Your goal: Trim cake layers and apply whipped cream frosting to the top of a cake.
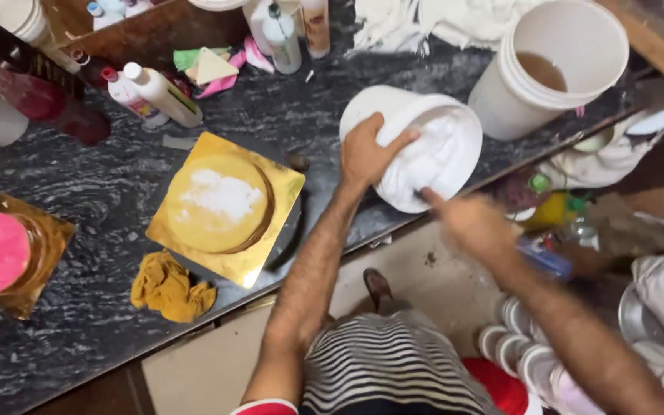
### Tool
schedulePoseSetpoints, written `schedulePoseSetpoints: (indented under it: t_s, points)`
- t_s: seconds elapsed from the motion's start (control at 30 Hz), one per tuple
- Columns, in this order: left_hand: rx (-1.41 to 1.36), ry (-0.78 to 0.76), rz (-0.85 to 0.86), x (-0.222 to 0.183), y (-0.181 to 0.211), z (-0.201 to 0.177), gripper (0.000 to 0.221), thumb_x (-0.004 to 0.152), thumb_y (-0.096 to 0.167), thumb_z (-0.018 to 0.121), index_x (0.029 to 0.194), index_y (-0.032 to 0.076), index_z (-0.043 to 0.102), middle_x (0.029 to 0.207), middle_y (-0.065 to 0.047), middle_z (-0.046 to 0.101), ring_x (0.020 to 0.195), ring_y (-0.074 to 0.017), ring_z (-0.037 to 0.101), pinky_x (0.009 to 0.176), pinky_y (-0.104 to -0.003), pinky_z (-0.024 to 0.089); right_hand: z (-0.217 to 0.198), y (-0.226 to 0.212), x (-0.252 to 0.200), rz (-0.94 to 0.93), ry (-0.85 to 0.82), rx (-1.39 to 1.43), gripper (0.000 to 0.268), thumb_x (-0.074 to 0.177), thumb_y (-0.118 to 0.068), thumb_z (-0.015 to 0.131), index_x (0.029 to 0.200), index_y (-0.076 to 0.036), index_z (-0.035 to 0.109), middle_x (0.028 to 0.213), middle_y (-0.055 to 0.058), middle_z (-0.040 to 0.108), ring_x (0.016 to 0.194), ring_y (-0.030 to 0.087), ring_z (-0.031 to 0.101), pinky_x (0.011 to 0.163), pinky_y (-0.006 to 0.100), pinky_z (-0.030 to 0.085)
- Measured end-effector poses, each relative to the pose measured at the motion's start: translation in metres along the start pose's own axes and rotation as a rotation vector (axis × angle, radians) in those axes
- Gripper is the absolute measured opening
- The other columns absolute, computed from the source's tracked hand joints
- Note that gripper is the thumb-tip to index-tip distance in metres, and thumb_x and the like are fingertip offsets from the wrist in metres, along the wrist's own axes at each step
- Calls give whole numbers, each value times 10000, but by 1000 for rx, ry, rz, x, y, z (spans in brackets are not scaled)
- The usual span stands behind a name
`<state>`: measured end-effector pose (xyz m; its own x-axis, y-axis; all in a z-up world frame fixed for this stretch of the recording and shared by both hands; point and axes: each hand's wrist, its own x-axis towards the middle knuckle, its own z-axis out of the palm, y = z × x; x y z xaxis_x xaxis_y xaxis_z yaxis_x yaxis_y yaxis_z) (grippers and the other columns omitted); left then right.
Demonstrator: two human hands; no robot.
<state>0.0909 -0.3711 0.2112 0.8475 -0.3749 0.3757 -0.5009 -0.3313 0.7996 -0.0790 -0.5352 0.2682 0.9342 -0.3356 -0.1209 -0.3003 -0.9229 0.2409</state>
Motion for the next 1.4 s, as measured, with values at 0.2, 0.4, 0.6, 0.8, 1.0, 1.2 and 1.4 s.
schedulePoseSetpoints:
  t_s: [0.2,0.4,0.6,0.8,1.0,1.2,1.4]
  points:
    - [45,118,253,3,-32,14,783,818,639,837,1097,-74,671,1024,-283,699,934,-390,691,842,-504,545,-52,-17,-41,-185,4,-220,490,996,-262,591,1476,-175,545,867,105,754,700,265,757,559,422,577]
    - [-38,-151,-146,-9,19,-15,606,795,540,842,847,-22,621,835,-228,708,752,-334,668,711,-443,527,6,18,-59,-142,63,-363,498,920,-277,600,1410,-197,561,889,117,742,689,236,756,536,407,570]
    - [-25,-23,-214,-31,11,-12,644,814,501,894,815,-58,575,751,-230,626,718,-358,597,668,-452,501,29,-15,-49,-51,59,680,333,1037,-282,523,1305,-117,631,958,212,754,772,328,752,643,473,580]
    - [-101,-29,-135,-35,4,-10,500,773,489,860,805,35,652,762,-119,689,674,-221,649,623,-401,505,44,-22,-39,-84,94,323,417,996,-218,496,1381,-119,623,835,175,738,638,331,741,562,494,586]
    - [-163,-34,-176,-31,-5,-13,542,750,527,861,804,34,641,742,-118,678,661,-208,632,623,-398,511,50,-27,-28,-2,11,245,331,1095,-374,459,1152,-168,712,867,154,754,722,326,739,643,478,583]
    - [-75,-33,-94,-23,-5,-12,585,775,604,822,868,45,677,779,-135,684,690,-226,655,649,-408,520,81,-20,-14,0,194,86,351,960,-445,570,1203,-214,674,892,157,755,775,327,755,666,470,605]
    - [-102,-53,-208,-15,6,-21,624,737,642,786,887,45,678,743,-122,708,666,-233,683,642,-405,531,-22,-9,5,143,62,251,338,1129,-260,452,1398,-141,619,900,176,760,751,333,756,593,475,581]
